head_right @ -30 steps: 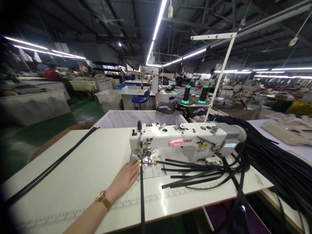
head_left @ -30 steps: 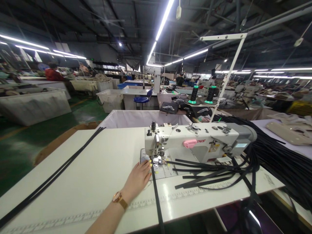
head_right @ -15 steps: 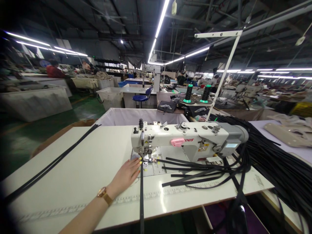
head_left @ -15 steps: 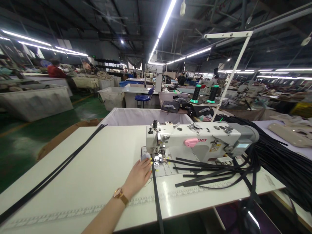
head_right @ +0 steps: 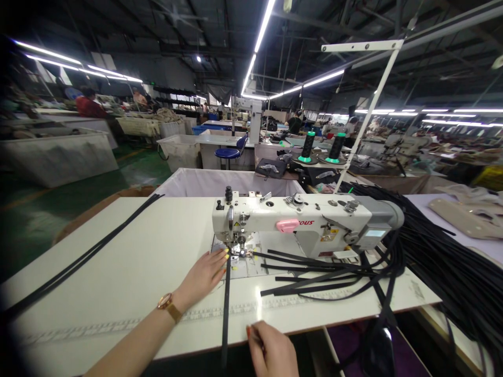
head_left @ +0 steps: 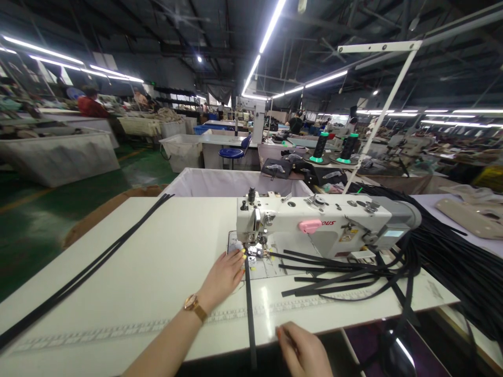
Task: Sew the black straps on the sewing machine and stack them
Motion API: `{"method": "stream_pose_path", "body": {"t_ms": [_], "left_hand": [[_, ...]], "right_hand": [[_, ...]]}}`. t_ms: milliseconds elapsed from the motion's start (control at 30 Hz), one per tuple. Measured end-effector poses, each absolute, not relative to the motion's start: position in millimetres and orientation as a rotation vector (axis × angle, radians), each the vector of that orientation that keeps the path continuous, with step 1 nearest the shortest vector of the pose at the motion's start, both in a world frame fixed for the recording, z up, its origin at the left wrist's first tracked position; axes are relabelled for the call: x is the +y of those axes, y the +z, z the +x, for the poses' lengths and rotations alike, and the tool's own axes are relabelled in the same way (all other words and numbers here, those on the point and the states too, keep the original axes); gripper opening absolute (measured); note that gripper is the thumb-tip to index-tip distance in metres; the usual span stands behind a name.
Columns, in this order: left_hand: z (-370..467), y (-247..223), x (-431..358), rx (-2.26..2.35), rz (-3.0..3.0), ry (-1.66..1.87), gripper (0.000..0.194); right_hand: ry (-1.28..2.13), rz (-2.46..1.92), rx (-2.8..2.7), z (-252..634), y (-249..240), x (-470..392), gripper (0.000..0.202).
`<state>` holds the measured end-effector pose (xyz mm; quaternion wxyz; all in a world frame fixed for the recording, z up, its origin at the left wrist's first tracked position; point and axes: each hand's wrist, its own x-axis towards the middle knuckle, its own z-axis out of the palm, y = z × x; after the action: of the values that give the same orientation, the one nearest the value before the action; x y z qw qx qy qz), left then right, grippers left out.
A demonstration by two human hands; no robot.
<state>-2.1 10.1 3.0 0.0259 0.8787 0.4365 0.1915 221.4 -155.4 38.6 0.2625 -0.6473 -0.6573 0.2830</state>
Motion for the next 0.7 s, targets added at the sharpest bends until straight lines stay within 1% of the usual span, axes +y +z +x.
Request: {"method": "stream_pose_path", "body": {"t_ms": [100, 267, 700], "left_hand": [[-2, 3, 10, 1.344, 2.705, 0.603, 0.039], [-2, 3, 11, 1.349, 2.717, 0.592, 0.039], [-1, 3, 13, 1.350, 2.714, 0.562, 0.040]], "right_hand": [[0.465, -1.785, -1.893, 224, 35, -121, 0.020], [0.201, -1.825, -2.064, 220, 23, -98, 0.018], [0.164, -1.797, -2.044, 220, 16, -101, 0.018]]}}
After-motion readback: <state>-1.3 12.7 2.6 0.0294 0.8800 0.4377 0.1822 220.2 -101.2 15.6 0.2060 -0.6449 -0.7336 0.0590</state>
